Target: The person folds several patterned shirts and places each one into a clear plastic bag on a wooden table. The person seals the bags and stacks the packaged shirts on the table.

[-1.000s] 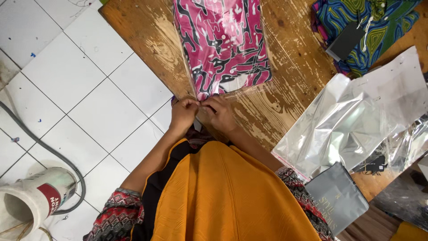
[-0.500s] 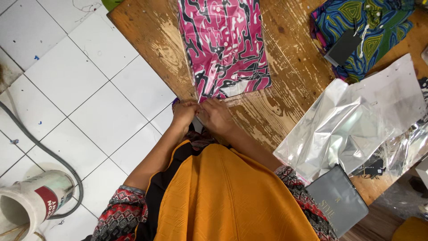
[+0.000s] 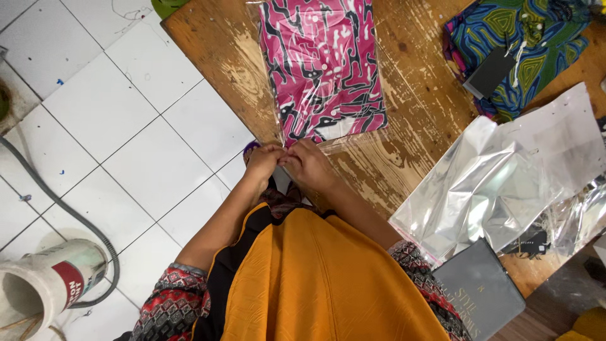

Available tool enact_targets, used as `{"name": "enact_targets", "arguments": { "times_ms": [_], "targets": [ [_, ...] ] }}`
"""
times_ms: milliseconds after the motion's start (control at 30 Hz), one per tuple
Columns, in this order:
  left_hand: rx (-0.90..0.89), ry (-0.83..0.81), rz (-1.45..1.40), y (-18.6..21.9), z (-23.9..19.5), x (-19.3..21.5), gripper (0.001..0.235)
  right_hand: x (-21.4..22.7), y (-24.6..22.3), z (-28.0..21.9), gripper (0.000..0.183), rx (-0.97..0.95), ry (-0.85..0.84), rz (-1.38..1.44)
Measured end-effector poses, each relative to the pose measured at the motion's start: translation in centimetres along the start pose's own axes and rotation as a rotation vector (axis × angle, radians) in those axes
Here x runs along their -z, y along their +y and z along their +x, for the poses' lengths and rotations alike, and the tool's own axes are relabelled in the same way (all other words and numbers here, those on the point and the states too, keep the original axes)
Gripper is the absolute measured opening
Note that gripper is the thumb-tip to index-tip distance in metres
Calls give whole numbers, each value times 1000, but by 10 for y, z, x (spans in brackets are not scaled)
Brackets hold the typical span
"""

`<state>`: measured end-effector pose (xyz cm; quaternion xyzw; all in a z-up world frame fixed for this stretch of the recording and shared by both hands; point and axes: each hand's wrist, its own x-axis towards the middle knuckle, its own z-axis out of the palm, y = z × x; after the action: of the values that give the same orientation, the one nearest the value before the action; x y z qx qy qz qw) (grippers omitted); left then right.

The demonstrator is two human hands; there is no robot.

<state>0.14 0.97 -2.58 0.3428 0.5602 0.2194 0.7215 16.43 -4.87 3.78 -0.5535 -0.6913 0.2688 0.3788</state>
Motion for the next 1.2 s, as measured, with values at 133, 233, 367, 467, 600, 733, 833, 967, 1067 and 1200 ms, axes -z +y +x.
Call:
{"name": "enact_targets", "arguments": {
  "times_ms": [133,233,367,467,600,733,833,967,1067,1200],
  "targets": [
    [30,35,126,-4,-7,-4,7,-12,4,-9,12,-45,-26,-124],
    [38,55,131,7,-4,-7,9,-14,18,-5,13,-232,-9,93],
    [10,-7,176,7,-4,-6,9,-14,21,-10,14,-352,-38,326],
    [26,-74,100,7,6,-1,9,2,7,-8,15,-285,-76,193],
    [10,-146,119,-6,9,12,9,26,-33,-20,10,97,-133,250],
    [68,-173,136,-16,14,17,9,17,-62,-23,6,-329,76,51],
    [61,-164,75,-16,22,15,9,-6,-62,-7,9,-242,166,-24],
    [79,-242,75,-13,29,22,10,-27,-50,15,10,-309,135,-132],
    [50,-234,70,-21,23,20,12,-22,-46,-14,16,-419,34,-21],
    [67,-209,150,-5,23,24,11,-4,-55,-99,13,-842,-322,-9]
  ]
}}
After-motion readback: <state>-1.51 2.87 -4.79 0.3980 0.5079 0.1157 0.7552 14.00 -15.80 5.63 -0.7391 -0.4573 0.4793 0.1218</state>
